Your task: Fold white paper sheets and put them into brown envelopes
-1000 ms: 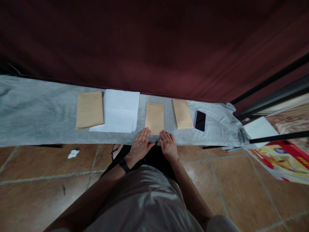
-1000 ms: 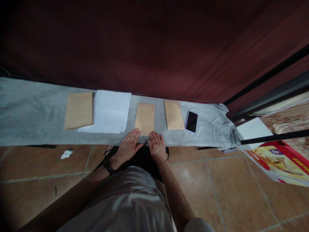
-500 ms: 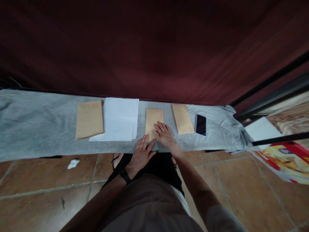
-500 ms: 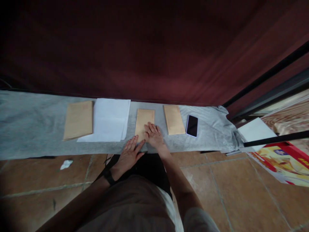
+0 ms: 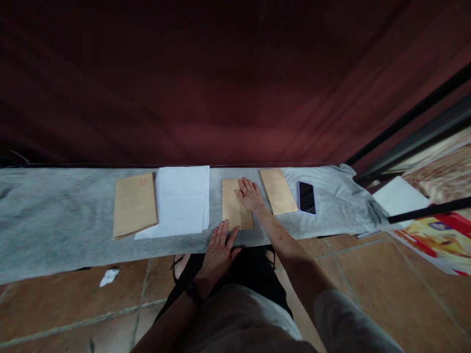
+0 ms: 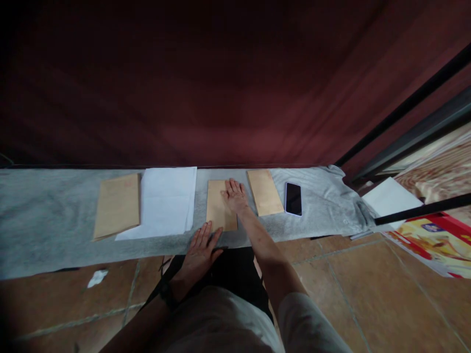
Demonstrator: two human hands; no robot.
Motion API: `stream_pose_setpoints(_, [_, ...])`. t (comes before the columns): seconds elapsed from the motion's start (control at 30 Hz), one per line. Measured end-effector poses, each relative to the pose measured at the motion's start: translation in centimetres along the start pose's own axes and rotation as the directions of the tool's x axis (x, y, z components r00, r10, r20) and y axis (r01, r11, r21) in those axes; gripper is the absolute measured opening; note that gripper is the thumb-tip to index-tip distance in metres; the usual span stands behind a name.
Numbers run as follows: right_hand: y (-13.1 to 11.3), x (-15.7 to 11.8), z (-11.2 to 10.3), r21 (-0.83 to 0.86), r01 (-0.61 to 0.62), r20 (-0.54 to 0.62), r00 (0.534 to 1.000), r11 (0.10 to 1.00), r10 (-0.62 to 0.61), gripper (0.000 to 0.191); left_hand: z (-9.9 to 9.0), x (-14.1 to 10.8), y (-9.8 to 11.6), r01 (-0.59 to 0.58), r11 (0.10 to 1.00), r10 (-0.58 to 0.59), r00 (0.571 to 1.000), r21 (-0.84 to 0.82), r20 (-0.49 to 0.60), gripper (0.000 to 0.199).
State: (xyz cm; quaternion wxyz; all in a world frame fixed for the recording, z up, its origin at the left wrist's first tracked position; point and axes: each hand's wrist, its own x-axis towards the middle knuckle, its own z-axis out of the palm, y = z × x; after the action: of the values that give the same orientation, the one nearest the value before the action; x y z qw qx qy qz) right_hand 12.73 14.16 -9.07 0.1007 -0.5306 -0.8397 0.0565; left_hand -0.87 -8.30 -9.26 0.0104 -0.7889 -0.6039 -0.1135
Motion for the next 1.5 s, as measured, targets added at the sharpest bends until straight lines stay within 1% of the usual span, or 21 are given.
stream_pose_setpoints(0.1, [-0.6, 0.3, 0.0, 0.009, 0.010, 0.001, 1.000, 1.000, -0.010, 0.059, 0.1, 0.0, -0.1, -0.010, 1.000, 0.010, 1.000, 0.008, -0.016, 0.069])
stream_pose_setpoints(0.23, [-2.2, 0.0, 0.0, 0.028, 0.090, 0.032, 0.995, 0.996, -0.091, 0.058, 0.4, -0.1, -0.2, -0.026, 0.999, 0.028, 0.998, 0.027, -0.048, 0.068])
stream_pose_setpoints(0.37, [-3.7, -1.0, 0.1, 0.040, 0.149, 0.054, 0.987, 0.988, -0.151, 0.054, 0.5, -0.1, -0.3, -0.028, 0.999, 0.031, 0.997, 0.039, -0.069, 0.069])
stream_pose_setpoints(0.47, [-4.3, -2.3, 0.0, 0.045, 0.190, 0.063, 0.979, 0.981, -0.193, 0.053, 0.4, 0.0, -0.2, -0.023, 0.999, 0.026, 0.997, 0.042, -0.076, 0.068])
stream_pose_setpoints(0.63, [-4.3, -5.6, -0.5, 0.060, 0.274, 0.073, 0.958, 0.960, -0.278, 0.050, 0.2, 0.0, -0.2, -0.031, 0.997, 0.036, 0.998, 0.068, -0.059, 0.063])
stream_pose_setpoints(0.7, [-4.1, -7.5, -0.6, 0.075, 0.309, 0.044, 0.949, 0.948, -0.313, 0.048, 0.1, 0.0, -0.2, -0.038, 0.996, 0.042, 0.998, 0.076, -0.042, 0.056])
stream_pose_setpoints(0.8, [-3.7, -10.7, -0.5, 0.111, 0.355, -0.034, 0.935, 0.928, -0.353, 0.049, 0.0, 0.1, -0.4, -0.034, 0.997, 0.035, 0.999, 0.067, -0.011, 0.049])
stream_pose_setpoints(0.9, [-3.1, -13.9, -0.6, 0.148, 0.363, -0.070, 0.932, 0.920, -0.356, 0.051, -0.1, 0.3, -0.7, -0.022, 0.999, 0.022, 1.000, 0.047, 0.003, 0.052])
stream_pose_setpoints(1.0, [-2.5, -16.4, -0.9, 0.159, 0.370, -0.075, 0.929, 0.915, -0.363, 0.055, -0.1, 0.7, -1.0, -0.021, 0.999, 0.021, 1.000, 0.045, -0.008, 0.055])
stream_pose_setpoints(1.1, [-2.1, -17.8, -1.3, 0.158, 0.360, -0.063, 0.933, 0.920, -0.354, 0.058, 0.1, 1.8, -1.3, -0.038, 0.998, 0.039, 0.999, 0.043, -0.019, 0.053])
stream_pose_setpoints(1.2, [-2.0, -18.5, -1.5, 0.159, 0.364, -0.078, 0.931, 0.918, -0.355, 0.056, 0.5, 3.6, -1.4, -0.063, 0.998, 0.063, 0.998, 0.027, -0.023, 0.051])
stream_pose_setpoints(1.3, [-2.0, -18.8, -1.5, 0.174, 0.340, -0.100, 0.940, 0.924, -0.327, 0.050, 1.0, 6.0, -1.2, -0.098, 0.995, 0.098, 0.995, 0.000, -0.015, 0.051])
stream_pose_setpoints(1.37, [-2.2, -18.8, -1.5, 0.196, 0.309, -0.102, 0.950, 0.931, -0.294, 0.046, 1.5, 7.9, -1.0, -0.117, 0.993, 0.117, 0.993, -0.015, 0.011, 0.052])
stream_pose_setpoints(1.5, [-2.3, -18.5, -1.6, 0.227, 0.276, -0.084, 0.961, 0.934, -0.263, 0.044, 2.3, 11.9, -0.7, -0.077, 0.997, 0.078, 0.996, -0.024, 0.044, 0.055])
